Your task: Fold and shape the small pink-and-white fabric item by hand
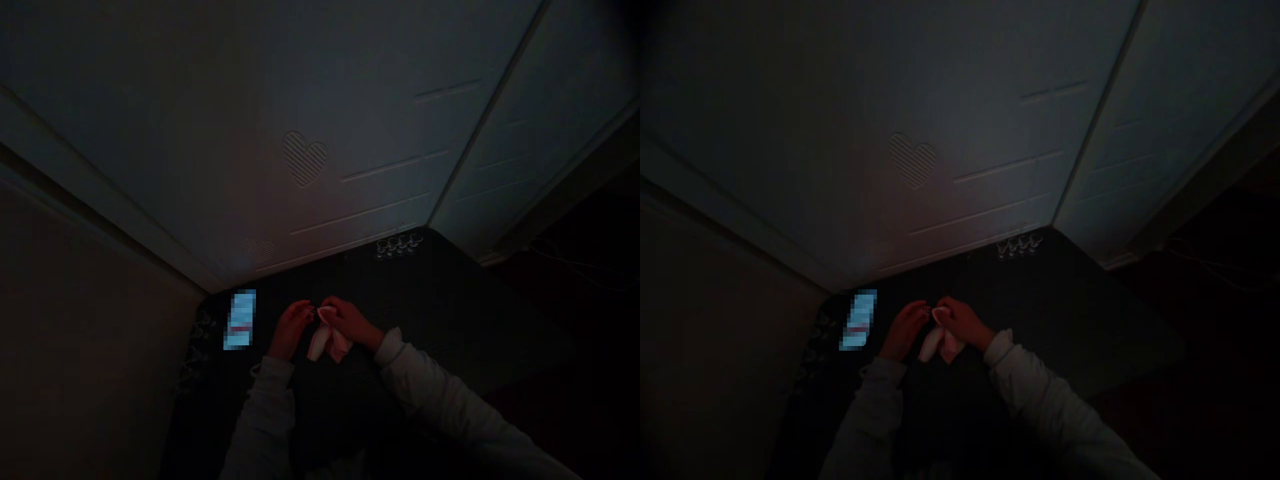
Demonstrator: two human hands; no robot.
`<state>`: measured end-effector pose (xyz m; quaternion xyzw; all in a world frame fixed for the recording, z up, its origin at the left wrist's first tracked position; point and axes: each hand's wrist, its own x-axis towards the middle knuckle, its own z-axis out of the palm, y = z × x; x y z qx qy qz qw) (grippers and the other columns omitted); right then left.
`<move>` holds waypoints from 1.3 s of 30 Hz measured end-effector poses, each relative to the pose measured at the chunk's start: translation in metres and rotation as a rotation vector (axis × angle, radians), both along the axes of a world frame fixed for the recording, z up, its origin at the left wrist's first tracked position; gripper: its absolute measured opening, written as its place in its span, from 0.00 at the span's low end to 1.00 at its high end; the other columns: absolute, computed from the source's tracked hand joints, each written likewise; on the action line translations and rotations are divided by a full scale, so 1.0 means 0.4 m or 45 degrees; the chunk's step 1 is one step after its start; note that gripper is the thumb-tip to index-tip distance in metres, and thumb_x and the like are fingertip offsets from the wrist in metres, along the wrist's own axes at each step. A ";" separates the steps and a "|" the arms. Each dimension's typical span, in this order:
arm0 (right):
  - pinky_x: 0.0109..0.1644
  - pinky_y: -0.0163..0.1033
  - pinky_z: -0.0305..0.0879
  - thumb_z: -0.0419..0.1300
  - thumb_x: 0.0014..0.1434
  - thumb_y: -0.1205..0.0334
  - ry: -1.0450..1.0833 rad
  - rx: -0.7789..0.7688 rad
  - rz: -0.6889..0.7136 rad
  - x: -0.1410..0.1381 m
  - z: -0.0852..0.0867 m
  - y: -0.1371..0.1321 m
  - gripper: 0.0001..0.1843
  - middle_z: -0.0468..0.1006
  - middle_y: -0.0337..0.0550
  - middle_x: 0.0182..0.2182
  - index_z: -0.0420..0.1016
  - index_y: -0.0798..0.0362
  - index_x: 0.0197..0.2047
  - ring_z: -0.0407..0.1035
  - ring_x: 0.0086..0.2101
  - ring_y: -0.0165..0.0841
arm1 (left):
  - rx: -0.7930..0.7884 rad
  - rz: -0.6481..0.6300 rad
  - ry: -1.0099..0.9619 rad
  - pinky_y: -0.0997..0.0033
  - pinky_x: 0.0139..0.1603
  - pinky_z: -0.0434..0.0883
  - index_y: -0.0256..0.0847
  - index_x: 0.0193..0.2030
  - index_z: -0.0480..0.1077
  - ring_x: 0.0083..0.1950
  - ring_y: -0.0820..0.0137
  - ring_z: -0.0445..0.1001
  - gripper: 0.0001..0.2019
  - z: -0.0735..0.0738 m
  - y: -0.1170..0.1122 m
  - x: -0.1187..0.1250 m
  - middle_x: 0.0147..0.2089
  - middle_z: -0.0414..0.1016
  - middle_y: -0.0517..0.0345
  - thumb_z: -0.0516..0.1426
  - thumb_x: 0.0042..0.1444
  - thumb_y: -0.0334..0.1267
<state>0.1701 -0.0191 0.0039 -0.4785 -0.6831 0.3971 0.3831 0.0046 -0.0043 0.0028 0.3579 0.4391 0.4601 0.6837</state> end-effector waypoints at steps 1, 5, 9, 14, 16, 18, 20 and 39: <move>0.31 0.31 0.57 0.49 0.57 0.58 0.006 -0.002 0.003 0.000 0.001 0.000 0.10 0.69 0.37 0.27 0.66 0.54 0.37 0.63 0.29 0.27 | -0.002 -0.001 -0.001 0.70 0.41 0.65 0.37 0.39 0.69 0.37 0.73 0.70 0.14 0.000 0.000 0.000 0.37 0.73 0.54 0.59 0.43 0.36; 0.31 0.32 0.57 0.50 0.56 0.58 0.007 -0.003 0.003 0.001 0.004 0.000 0.10 0.70 0.37 0.28 0.66 0.54 0.36 0.63 0.29 0.27 | 0.006 -0.006 -0.018 0.71 0.41 0.65 0.37 0.39 0.69 0.37 0.73 0.70 0.13 0.000 0.001 -0.001 0.36 0.73 0.55 0.59 0.43 0.35; 0.31 0.32 0.58 0.51 0.55 0.57 -0.011 -0.007 -0.001 0.002 0.006 0.000 0.10 0.70 0.37 0.28 0.67 0.54 0.36 0.64 0.29 0.28 | 0.016 -0.005 -0.014 0.71 0.40 0.65 0.37 0.39 0.69 0.37 0.73 0.70 0.14 -0.001 0.001 -0.001 0.36 0.73 0.55 0.59 0.44 0.35; 0.31 0.32 0.58 0.51 0.55 0.58 -0.005 -0.015 -0.002 0.001 0.002 0.001 0.10 0.70 0.37 0.28 0.66 0.54 0.37 0.64 0.29 0.28 | -0.001 0.010 0.001 0.71 0.40 0.65 0.37 0.39 0.69 0.37 0.72 0.70 0.14 -0.001 0.002 0.000 0.36 0.73 0.54 0.60 0.43 0.35; 0.32 0.32 0.58 0.51 0.55 0.58 -0.009 -0.001 -0.007 0.001 0.001 0.001 0.10 0.70 0.37 0.28 0.67 0.54 0.37 0.64 0.29 0.28 | -0.006 0.007 -0.002 0.71 0.41 0.65 0.37 0.39 0.69 0.37 0.72 0.70 0.14 0.000 0.002 0.000 0.36 0.73 0.54 0.60 0.43 0.36; 0.32 0.32 0.58 0.51 0.55 0.58 -0.012 -0.001 -0.004 0.001 0.002 0.002 0.10 0.70 0.37 0.28 0.67 0.54 0.37 0.64 0.29 0.28 | 0.002 0.004 0.000 0.71 0.41 0.65 0.37 0.39 0.68 0.37 0.72 0.70 0.14 0.000 0.001 0.000 0.36 0.73 0.54 0.59 0.43 0.36; 0.31 0.32 0.58 0.51 0.55 0.57 -0.014 -0.008 -0.001 0.001 0.003 0.001 0.10 0.70 0.37 0.28 0.66 0.54 0.37 0.64 0.29 0.28 | 0.014 -0.004 0.001 0.70 0.41 0.65 0.37 0.40 0.68 0.37 0.73 0.71 0.14 0.001 0.000 0.000 0.37 0.73 0.54 0.59 0.44 0.36; 0.31 0.32 0.58 0.51 0.55 0.57 -0.032 -0.001 -0.004 0.002 0.007 0.000 0.10 0.70 0.37 0.28 0.67 0.54 0.37 0.64 0.29 0.28 | 0.020 -0.013 -0.026 0.72 0.40 0.65 0.38 0.39 0.69 0.36 0.74 0.70 0.12 -0.004 0.001 -0.001 0.36 0.73 0.55 0.59 0.45 0.35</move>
